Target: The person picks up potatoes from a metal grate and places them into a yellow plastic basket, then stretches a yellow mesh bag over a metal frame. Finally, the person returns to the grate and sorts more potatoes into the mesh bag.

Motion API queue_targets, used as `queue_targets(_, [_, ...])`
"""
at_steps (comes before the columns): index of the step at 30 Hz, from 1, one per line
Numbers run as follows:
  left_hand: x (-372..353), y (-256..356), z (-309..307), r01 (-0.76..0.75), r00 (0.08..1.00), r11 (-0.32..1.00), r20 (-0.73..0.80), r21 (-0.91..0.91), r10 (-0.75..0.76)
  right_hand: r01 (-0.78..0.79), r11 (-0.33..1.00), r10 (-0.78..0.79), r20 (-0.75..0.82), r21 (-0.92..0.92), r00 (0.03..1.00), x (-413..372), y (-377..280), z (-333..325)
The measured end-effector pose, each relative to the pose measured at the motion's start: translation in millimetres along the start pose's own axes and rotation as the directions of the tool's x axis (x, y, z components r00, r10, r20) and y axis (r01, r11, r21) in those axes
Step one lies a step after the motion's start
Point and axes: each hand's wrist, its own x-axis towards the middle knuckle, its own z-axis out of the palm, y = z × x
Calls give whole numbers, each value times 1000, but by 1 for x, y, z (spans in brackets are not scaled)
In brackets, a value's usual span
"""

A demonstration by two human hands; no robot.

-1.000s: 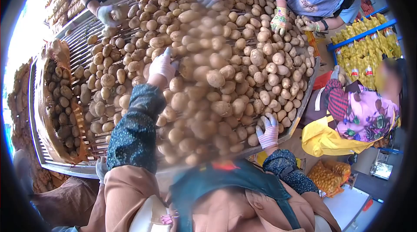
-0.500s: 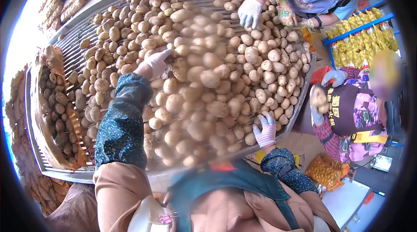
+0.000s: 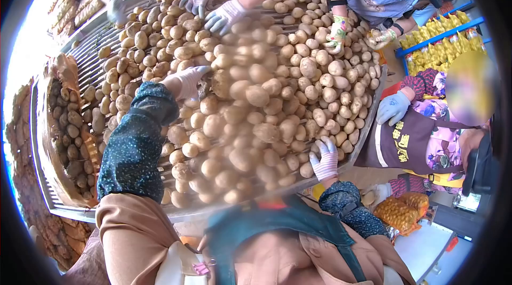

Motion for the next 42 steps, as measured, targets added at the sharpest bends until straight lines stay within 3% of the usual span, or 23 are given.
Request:
queue_targets(2, [-8, 12, -5, 29, 999, 995, 40, 97, -33, 0, 1000, 0, -1, -1, 1000, 1, -2, -1])
queue_targets(6, [-11, 19, 2, 11, 999, 966, -33, 260, -3, 0, 1000, 0, -4, 0, 1000, 1, -2, -1])
queue_targets(18, [-16, 22, 0, 33, 998, 983, -50, 181, -25, 3, 1000, -3, -18, -14, 1000, -3, -3, 0])
queue_targets(24, [-27, 24, 8, -76, 988, 937, -98, 342, 116, 12, 1000, -13, -33, -14, 999, -7, 2, 1])
queue_targets(32, [-38, 45, -7, -38, 996, 930, -60, 366, 64, 23, 999, -25, -51, -31, 998, -10, -6, -7])
queue_targets(35, [-39, 40, -6, -48, 993, 929, -83, 367, 84, 129, 992, -130, -134, -13, 982, -6, -17, -8])
queue_targets(37, [-31, 34, -2, -48, 997, 916, -38, 398, 69, 239, 971, -237, -199, -17, 951, 16, -78, -20])
queue_targets(39, [-28, 30, 1, -86, 996, 912, -1, 401, 94, 448, 886, -436, -113, 122, 893, 55, -135, -28])
queue_targets(42, [-30, 18, 9, -146, 980, 894, -64, 423, 191, 585, 802, -581, -70, 121, 811, 109, -186, 2])
